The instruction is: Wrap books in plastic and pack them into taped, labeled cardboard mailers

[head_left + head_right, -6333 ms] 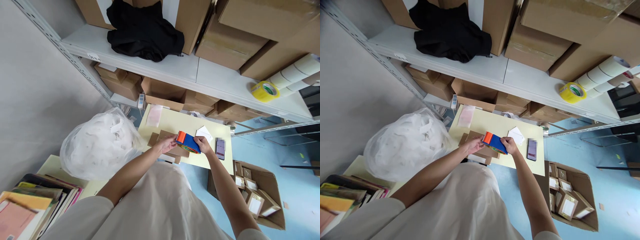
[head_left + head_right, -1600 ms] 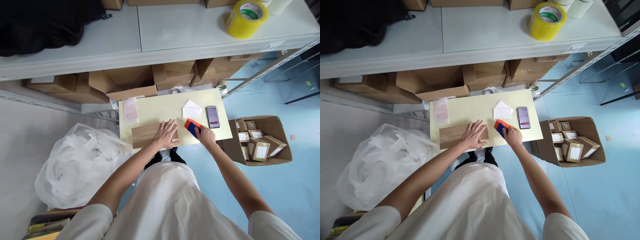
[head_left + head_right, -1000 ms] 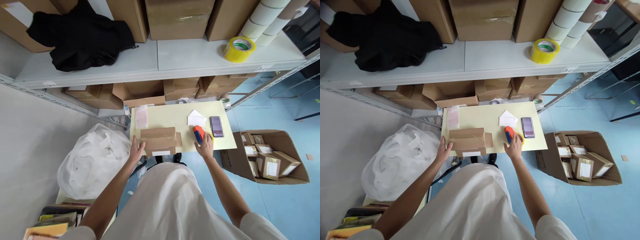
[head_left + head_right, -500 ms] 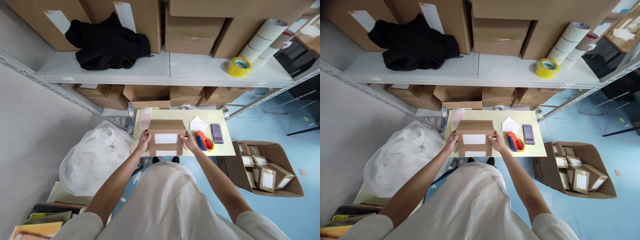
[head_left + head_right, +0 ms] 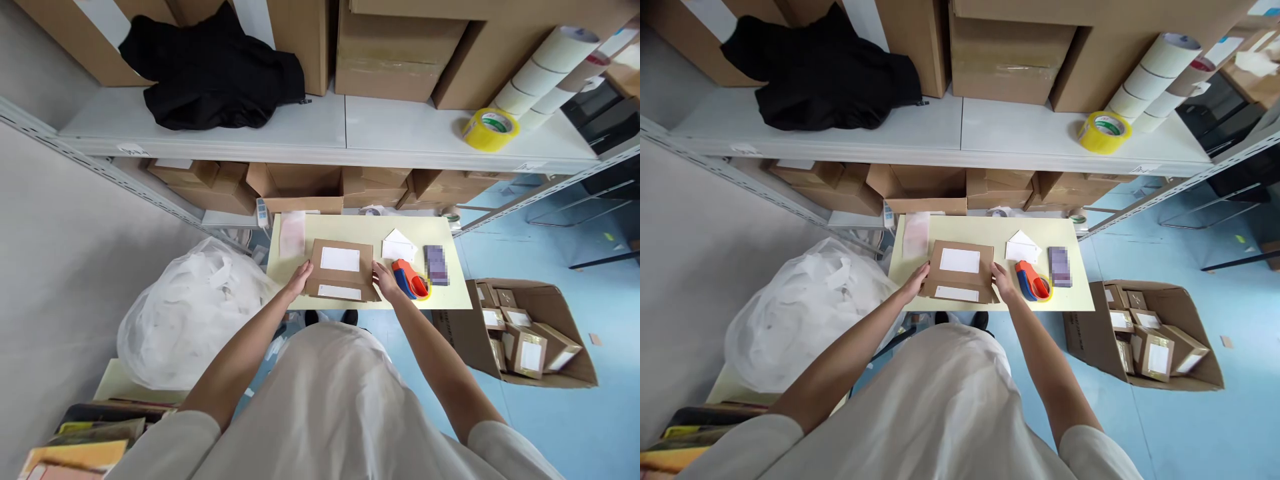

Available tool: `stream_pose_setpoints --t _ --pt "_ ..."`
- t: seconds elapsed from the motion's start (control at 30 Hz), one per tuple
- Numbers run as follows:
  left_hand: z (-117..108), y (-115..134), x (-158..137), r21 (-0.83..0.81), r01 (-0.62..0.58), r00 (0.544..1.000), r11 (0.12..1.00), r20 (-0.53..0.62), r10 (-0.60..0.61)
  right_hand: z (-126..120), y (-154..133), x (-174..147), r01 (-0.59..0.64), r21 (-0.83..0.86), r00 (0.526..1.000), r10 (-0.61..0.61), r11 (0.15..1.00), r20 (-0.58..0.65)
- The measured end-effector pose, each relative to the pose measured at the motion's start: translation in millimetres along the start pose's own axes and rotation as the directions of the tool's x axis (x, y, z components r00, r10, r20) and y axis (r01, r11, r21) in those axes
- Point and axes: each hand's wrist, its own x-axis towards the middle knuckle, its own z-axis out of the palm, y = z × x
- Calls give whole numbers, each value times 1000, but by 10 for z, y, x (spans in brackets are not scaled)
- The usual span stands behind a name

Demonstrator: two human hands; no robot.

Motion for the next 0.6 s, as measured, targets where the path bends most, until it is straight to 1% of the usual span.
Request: stream_pose_setpoints --t 0.07,0.13,0.17,0.23,0.27,0.33,0.43,0.5,0.6 --pt "-79 -89 -57 -49 32 999 998 -2 -32 -95 64 -31 20 2 1000 -20 1000 5" --pt "-191 -196 -155 -39 27 999 999 27 -26 -241 162 -104 37 -26 999 -37 999 -20" --pt "-247 -256 -214 1 9 999 1000 50 -10 -321 233 -153 48 -47 998 -50 998 -30" --pt "-325 -382 -331 135 -39 997 990 78 28 -464 420 -261 81 -110 996 -83 991 -14" --pt "-337 -441 -378 198 -61 997 978 64 49 -512 530 -313 99 -162 995 -99 982 6" --pt "-299 -535 -432 266 -85 996 960 -18 93 -544 750 -396 124 -291 992 -119 949 34" --pt "-130 -581 -421 255 -79 977 964 -173 126 -447 970 -442 178 -443 981 -194 879 8" --pt "-9 -546 -400 242 -82 961 967 -238 141 -356 979 -423 254 -474 959 -285 843 7" --pt "93 -418 -415 242 -101 923 965 -340 181 -312 782 -357 363 -450 920 -389 816 37"
